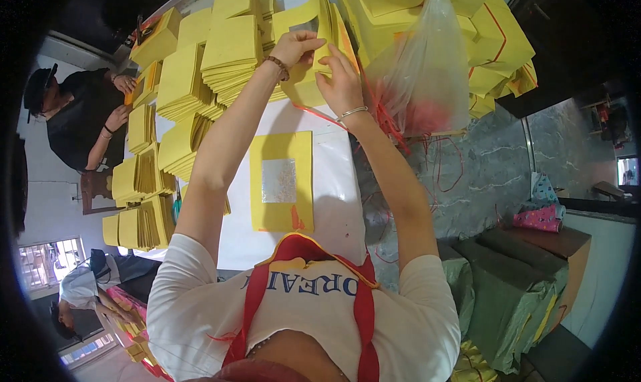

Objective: Packaging and folding yellow ritual paper into a container.

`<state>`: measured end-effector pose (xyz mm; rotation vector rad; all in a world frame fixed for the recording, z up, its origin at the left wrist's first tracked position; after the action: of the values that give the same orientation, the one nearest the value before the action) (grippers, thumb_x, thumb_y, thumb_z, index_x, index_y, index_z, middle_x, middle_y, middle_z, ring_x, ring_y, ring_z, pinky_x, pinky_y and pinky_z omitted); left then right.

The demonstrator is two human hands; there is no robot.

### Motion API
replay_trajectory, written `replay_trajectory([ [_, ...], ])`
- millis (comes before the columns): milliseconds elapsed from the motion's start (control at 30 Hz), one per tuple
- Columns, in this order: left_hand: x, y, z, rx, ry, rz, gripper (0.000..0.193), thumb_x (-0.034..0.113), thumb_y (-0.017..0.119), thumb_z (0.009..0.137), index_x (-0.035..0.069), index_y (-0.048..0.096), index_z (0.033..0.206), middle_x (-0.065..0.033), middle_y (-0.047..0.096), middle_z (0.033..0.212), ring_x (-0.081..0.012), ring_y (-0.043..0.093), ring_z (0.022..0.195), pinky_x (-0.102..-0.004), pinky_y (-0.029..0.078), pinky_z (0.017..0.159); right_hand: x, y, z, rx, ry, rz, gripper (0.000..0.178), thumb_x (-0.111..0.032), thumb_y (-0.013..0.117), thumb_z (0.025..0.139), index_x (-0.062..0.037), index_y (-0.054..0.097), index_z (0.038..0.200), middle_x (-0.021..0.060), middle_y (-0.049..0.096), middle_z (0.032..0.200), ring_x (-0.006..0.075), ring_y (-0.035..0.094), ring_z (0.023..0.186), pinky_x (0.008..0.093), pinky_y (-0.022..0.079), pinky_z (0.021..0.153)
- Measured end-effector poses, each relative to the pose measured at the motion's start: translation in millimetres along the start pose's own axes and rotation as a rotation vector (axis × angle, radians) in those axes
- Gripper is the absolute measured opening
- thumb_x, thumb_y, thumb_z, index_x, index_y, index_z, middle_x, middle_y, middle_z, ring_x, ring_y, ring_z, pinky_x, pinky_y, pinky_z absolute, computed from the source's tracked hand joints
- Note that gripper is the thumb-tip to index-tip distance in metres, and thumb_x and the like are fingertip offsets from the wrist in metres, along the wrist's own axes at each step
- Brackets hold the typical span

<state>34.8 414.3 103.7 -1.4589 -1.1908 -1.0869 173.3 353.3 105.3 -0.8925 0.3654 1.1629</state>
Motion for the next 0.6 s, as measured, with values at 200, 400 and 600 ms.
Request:
replay_trajectory([
  [200,-14,15,1,-0.007,-0.014,-0.381,0.023,0.022,0.068,0.078,0.004,0.059,0.089,0.002,0.05,0.06,-0.0062,0.045,0.05,-0.0194,0.034,0.045,23,3,4,-0.019,0.243,0.32,0.016,-0.01,0.06,0.081,0.0007,0.056,0.092,0.0146,0.048,0.124,0.0169,0.056,0.099,0.0257,0.046,0.08],
  [400,-8,19,-2,-0.012,0.007,-0.386,0.024,0.023,0.066,0.079,0.004,0.059,0.092,0.0023,0.048,0.061,-0.0069,0.044,0.05,-0.0192,0.035,0.046,30,2,4,0.103,0.277,0.52,0.014,-0.009,0.061,0.079,0.0003,0.056,0.088,0.0152,0.051,0.118,0.0111,0.055,0.079,0.0225,0.046,0.067],
  [600,-14,16,2,-0.009,0.018,-0.349,0.027,0.023,0.066,0.079,0.003,0.058,0.095,-0.0002,0.052,0.066,-0.0079,0.049,0.052,-0.0197,0.04,0.048,34,6,2,0.097,0.352,0.674,0.015,-0.004,0.058,0.081,0.0027,0.052,0.092,0.0173,0.046,0.124,0.0128,0.054,0.094,0.0217,0.045,0.075],
])
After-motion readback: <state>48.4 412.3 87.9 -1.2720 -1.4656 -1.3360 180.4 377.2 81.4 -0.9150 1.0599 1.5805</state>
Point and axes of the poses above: each hand's wrist, its own z-axis towards the middle knuckle, its own y-axis out of the palm, x = y × z, the point moved 5 cm from there along z, towards the middle knuckle
